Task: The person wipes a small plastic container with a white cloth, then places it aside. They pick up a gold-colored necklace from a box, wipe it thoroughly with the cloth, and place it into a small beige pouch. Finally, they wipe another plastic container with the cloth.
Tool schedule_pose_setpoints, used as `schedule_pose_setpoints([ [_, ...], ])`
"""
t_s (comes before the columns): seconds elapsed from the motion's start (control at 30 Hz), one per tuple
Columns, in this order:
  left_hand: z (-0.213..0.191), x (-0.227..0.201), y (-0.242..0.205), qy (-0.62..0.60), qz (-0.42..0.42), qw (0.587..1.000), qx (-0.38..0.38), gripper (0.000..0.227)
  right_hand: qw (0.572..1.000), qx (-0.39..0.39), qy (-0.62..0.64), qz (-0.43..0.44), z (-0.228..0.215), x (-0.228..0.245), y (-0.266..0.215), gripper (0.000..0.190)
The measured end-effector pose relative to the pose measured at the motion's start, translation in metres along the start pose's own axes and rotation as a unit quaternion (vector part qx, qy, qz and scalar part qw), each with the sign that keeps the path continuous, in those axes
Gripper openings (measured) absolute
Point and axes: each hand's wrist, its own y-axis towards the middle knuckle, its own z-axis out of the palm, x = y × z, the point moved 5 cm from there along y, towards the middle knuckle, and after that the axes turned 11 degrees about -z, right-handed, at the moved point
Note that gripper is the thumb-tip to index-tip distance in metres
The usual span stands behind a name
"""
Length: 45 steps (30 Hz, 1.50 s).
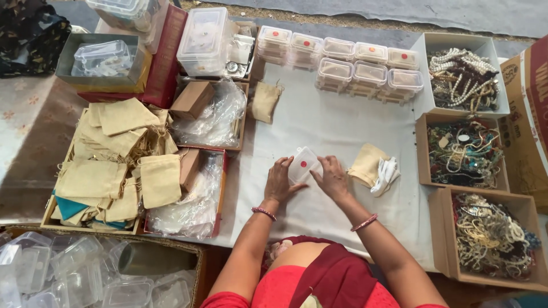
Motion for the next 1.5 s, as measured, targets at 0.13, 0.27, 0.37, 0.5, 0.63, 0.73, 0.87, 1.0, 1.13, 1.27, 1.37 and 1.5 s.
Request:
schedule_pose_setpoints([
  [0.13,-0.003,-0.007,-0.004,-0.018,0.029,0.999,0.027,0.118,0.990,0.027,0.057,0.125,0.030,-0.007,0.010,0.066],
  [0.27,0.013,0.005,-0.011,-0.047,0.077,0.990,0.106,0.109,0.999,-0.021,0.021,-0.033,0.040,0.001,0.017,0.064],
  [0.37,-0.002,0.000,-0.003,-0.013,0.082,0.997,-0.004,0.117,0.992,0.037,-0.019,-0.121,0.022,0.022,0.014,0.073],
  [0.5,-0.011,-0.016,0.004,0.003,0.075,0.997,0.017,0.128,0.986,0.109,0.022,-0.126,0.015,0.013,0.003,0.068],
  [0.63,0.012,0.002,0.004,0.034,0.029,0.993,0.108,0.127,0.970,0.120,-0.002,-0.210,0.007,0.004,-0.002,0.064],
  [0.73,0.020,0.011,0.000,0.039,0.029,0.993,0.107,0.124,0.965,0.129,0.015,-0.229,-0.008,0.005,0.004,0.057],
  [0.87,0.016,0.007,0.000,0.034,0.058,0.994,0.086,0.126,0.971,0.064,0.120,-0.197,-0.015,-0.018,0.015,0.044],
  [1.0,0.013,0.006,0.002,-0.004,0.045,0.996,0.081,0.124,0.990,-0.080,0.112,0.030,-0.035,-0.053,0.012,0.033],
  [1.13,0.010,0.004,0.004,-0.006,0.049,0.998,0.038,0.107,0.931,-0.295,-0.171,0.134,-0.071,-0.062,-0.033,0.050],
  [1.27,0.008,0.001,0.003,0.017,0.040,0.999,0.021,0.092,0.887,-0.328,-0.207,0.250,-0.030,-0.147,-0.104,0.061],
  [1.37,0.000,-0.006,0.005,0.034,0.019,0.999,0.021,0.083,0.887,-0.361,-0.038,0.286,-0.006,-0.192,-0.125,0.051],
  [1.5,-0.005,-0.012,0.008,0.052,0.053,0.997,-0.002,0.079,0.916,-0.370,-0.024,0.153,-0.032,-0.115,-0.079,0.044],
])
